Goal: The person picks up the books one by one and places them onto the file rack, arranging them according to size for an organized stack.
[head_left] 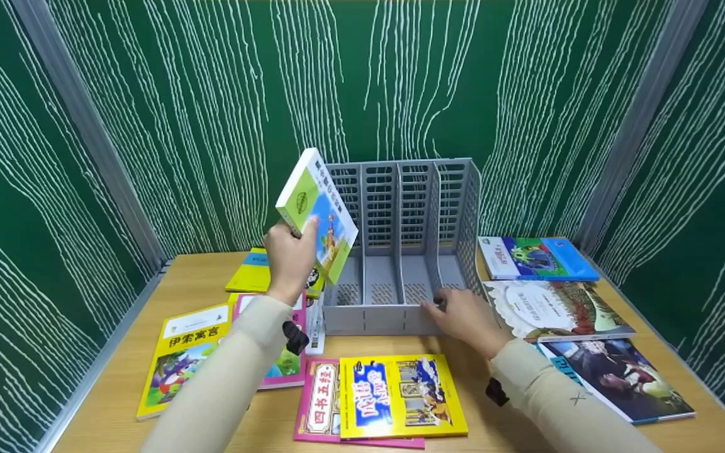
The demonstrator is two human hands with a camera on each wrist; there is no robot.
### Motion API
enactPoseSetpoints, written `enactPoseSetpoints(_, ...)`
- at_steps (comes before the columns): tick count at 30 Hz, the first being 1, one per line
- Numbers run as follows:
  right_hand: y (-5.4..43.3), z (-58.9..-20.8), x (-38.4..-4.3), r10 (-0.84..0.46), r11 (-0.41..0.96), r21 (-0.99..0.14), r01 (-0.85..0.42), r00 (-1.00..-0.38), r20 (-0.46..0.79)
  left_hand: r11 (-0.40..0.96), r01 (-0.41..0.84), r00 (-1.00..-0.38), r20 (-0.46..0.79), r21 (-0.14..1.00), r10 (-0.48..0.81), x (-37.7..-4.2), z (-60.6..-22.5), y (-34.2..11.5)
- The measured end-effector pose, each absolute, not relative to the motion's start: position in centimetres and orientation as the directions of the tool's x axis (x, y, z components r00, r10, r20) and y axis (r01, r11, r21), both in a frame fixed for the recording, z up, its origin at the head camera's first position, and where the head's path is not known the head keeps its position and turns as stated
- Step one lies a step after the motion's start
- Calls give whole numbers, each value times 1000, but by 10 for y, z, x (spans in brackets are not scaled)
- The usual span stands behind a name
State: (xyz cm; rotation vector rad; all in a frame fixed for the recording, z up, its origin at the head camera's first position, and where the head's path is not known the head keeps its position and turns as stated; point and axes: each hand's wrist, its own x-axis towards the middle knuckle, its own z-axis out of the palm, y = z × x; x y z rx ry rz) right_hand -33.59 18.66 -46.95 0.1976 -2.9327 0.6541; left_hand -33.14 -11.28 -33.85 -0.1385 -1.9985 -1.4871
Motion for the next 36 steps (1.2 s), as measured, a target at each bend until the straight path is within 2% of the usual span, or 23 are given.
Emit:
enactPoseSetpoints(12, 188, -468, -338, -73, 888, -449, -97, -995, 70, 441, 379, -770, 542, 813, -337, -365, -378, -93)
enactPoseSetpoints(21, 188, -464, -339, -59, 871, -489, -53, -998, 3, 424, 328, -813, 481, 844, -329, -380, -401, -85)
enactPoseSetpoints(26, 189, -464, -340, -69, 871, -487, -62, -998, 4, 455, 295, -825, 464, 841, -323, -384, -410, -83)
enactPoseSetpoints(33, 190, -464, -338, -94, 883, -455, -118, -993, 77, 487, 274, -832, 459, 829, -312, -391, -422, -80)
enactPoseSetpoints(36, 190, -465, -338, -88, 879, -466, -105, -994, 59, 493, 255, -843, 441, 832, -308, -393, -427, -78)
